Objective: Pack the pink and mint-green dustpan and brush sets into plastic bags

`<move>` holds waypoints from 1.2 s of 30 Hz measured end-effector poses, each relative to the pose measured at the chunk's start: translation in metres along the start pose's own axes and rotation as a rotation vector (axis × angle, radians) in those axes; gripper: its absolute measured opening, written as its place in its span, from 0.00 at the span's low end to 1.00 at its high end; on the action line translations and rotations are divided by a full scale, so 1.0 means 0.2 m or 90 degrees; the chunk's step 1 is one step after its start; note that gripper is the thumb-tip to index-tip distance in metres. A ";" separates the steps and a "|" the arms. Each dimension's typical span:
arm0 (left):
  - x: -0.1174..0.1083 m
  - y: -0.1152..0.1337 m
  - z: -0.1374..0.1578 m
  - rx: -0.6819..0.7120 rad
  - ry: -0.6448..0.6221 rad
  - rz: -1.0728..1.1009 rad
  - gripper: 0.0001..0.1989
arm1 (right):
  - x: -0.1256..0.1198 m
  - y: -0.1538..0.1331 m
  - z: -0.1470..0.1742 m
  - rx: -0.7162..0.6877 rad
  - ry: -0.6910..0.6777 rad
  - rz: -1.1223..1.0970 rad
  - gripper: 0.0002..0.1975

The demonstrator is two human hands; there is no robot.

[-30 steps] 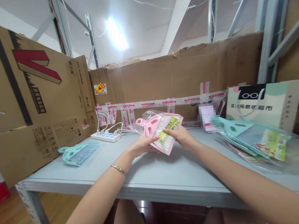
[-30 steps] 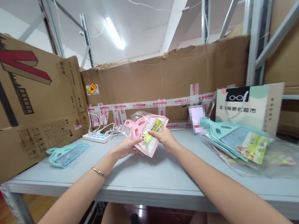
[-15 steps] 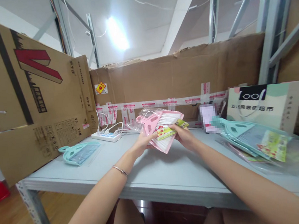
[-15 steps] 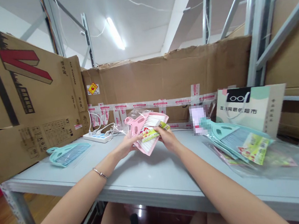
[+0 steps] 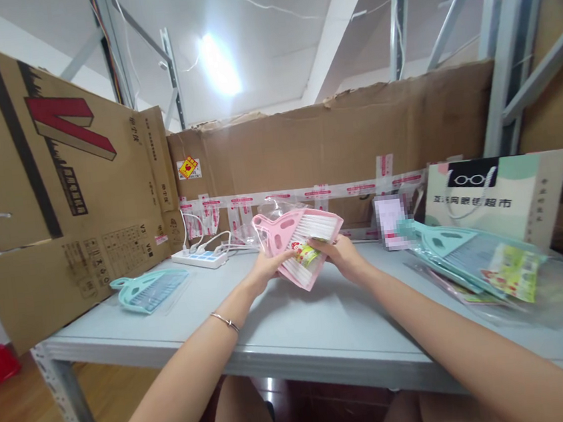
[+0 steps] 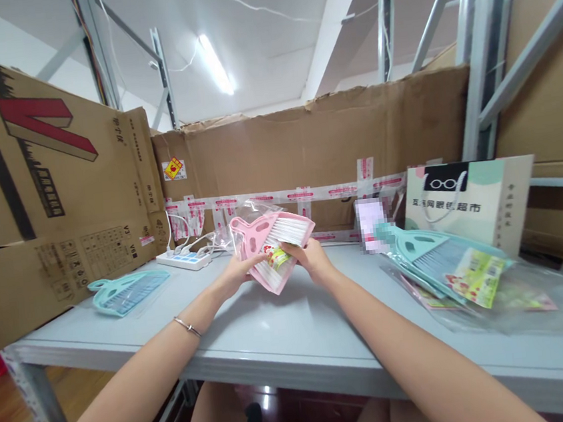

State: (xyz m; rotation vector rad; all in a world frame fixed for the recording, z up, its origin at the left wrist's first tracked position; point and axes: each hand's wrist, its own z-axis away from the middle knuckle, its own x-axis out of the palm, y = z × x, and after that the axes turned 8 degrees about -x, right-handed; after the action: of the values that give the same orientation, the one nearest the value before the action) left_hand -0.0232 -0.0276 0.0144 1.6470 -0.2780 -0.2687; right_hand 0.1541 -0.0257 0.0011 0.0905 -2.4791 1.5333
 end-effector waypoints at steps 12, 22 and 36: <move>-0.01 0.00 -0.04 0.107 0.016 0.028 0.34 | -0.01 -0.03 -0.01 0.064 0.108 -0.036 0.13; -0.04 0.00 -0.02 0.110 -0.046 -0.038 0.32 | -0.13 -0.02 -0.05 0.100 -0.075 -0.010 0.22; -0.04 -0.06 -0.07 0.055 0.085 -0.032 0.40 | -0.09 0.01 -0.04 0.171 0.004 0.029 0.10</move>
State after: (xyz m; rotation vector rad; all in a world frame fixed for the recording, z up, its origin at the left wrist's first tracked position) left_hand -0.0261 -0.0099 0.0034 1.7506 -0.1487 -0.1849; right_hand 0.1729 -0.0183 -0.0018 0.0725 -2.2707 1.8750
